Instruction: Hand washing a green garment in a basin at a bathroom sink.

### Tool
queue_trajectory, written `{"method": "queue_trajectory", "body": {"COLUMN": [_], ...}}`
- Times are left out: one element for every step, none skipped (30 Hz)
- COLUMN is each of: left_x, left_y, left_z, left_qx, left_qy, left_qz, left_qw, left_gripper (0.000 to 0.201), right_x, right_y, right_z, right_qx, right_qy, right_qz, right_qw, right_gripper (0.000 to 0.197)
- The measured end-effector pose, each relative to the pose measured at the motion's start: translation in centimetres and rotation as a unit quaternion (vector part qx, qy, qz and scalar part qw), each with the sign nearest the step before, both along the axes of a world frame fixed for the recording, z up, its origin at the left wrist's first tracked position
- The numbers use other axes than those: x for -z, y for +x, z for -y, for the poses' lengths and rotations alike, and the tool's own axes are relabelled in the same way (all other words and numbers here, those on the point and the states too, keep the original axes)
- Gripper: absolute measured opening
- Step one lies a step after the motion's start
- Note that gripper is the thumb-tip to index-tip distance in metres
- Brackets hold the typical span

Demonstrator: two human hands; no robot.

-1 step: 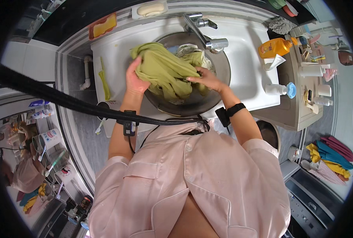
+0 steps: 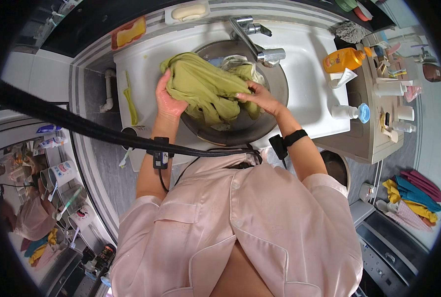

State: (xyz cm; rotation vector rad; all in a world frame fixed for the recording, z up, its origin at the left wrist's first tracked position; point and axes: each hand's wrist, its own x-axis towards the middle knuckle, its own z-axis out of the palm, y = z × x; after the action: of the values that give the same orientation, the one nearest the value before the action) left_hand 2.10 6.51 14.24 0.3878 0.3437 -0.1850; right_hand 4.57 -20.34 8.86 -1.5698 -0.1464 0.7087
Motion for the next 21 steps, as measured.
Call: {"method": "queue_trajectory", "body": {"left_x": [0.5, 1.4, 2.2, 2.9, 3.5, 4.1, 5.0, 5.7, 6.4, 6.3, 7.6, 9.0, 7.1, 7.5, 8.1, 8.5, 7.4, 8.6, 8.5, 8.5, 8.5], "left_y": [0.1, 0.0, -0.1, -0.1, -0.1, -0.1, 0.0, 0.0, 0.2, 0.7, 0.7, -0.4, -1.1, -0.9, -0.7, -0.4, 0.3, 0.8, 1.3, 1.4, 1.6], "left_z": [-0.1, -0.1, -0.1, 0.2, 0.6, 1.0, 1.4, 1.7, 2.0, 3.0, 2.7, 3.0, 4.8, 5.5, 6.0, 6.7, 8.0, 7.6, 7.4, 7.2, 6.9], "left_qx": [-0.002, -0.014, -0.025, -0.023, 0.000, 0.023, 0.022, 0.062, 0.101, 0.109, 0.125, 0.084, 0.050, 0.047, 0.029, 0.011, 0.050, 0.082, 0.118, 0.119, 0.133], "left_qy": [0.001, -0.033, -0.066, -0.066, -0.073, -0.080, -0.079, -0.046, -0.013, 0.042, 0.010, 0.105, 0.197, 0.199, 0.110, 0.019, 0.101, 0.053, 0.003, 0.001, -0.004], "left_qz": [-0.001, 0.008, 0.016, 0.016, -0.001, -0.018, -0.018, -0.007, 0.004, 0.006, 0.003, -0.001, -0.005, -0.003, -0.031, -0.058, -0.087, -0.108, -0.130, -0.130, -0.136], "left_qw": [1.000, 0.999, 0.997, 0.997, 0.997, 0.996, 0.996, 0.997, 0.995, 0.993, 0.992, 0.991, 0.979, 0.979, 0.993, 0.998, 0.990, 0.989, 0.984, 0.984, 0.982], "left_gripper": [0.049, 0.051, 0.053, 0.053, 0.058, 0.063, 0.063, 0.066, 0.068, 0.068, 0.066, 0.064, 0.061, 0.061, 0.057, 0.052, 0.046, 0.044, 0.043, 0.043, 0.041], "right_x": [-0.8, -1.6, -2.1, -2.2, -1.8, -1.3, -1.0, -2.2, -3.6, -3.9, -4.3, -4.6, -4.1, -3.8, -3.3, -1.0, -0.4, -0.2, -0.4, -0.4, -0.5], "right_y": [0.1, 0.1, 0.1, 0.3, 0.3, 0.3, 0.4, -0.5, -1.8, -2.5, -3.0, -3.3, -3.1, -2.7, -2.1, -0.2, 1.4, 2.6, 3.2, 3.0, 2.9], "right_z": [-0.4, -1.0, -1.8, -2.8, -3.7, -4.6, -5.6, -7.1, -8.5, -9.4, -10.5, -11.5, -11.5, -11.8, -12.0, -11.8, -11.2, -11.1, -10.9, -11.1, -11.3], "right_qx": [-0.002, 0.066, 0.133, 0.173, 0.173, 0.164, 0.150, 0.092, 0.033, -0.026, -0.086, -0.054, -0.049, -0.043, -0.036, 0.034, 0.036, 0.080, 0.126, 0.127, 0.127], "right_qy": [0.001, 0.089, 0.177, 0.208, 0.209, 0.125, 0.039, -0.039, -0.116, -0.142, -0.166, -0.149, -0.152, -0.232, -0.311, -0.299, -0.303, -0.316, -0.330, -0.358, -0.359], "right_qz": [-0.001, -0.030, -0.060, -0.056, -0.056, 0.061, 0.176, 0.226, 0.274, 0.336, 0.395, 0.514, 0.512, 0.516, 0.517, 0.579, 0.578, 0.526, 0.468, 0.460, 0.460], "right_qw": [1.000, 0.993, 0.973, 0.961, 0.961, 0.977, 0.972, 0.969, 0.954, 0.931, 0.899, 0.843, 0.844, 0.823, 0.797, 0.758, 0.757, 0.786, 0.810, 0.803, 0.802], "right_gripper": [0.048, 0.040, 0.031, 0.024, 0.024, 0.026, 0.028, 0.029, 0.029, 0.030, 0.031, 0.031, 0.031, 0.030, 0.031, 0.027, 0.027, 0.029, 0.031, 0.030, 0.030]}}
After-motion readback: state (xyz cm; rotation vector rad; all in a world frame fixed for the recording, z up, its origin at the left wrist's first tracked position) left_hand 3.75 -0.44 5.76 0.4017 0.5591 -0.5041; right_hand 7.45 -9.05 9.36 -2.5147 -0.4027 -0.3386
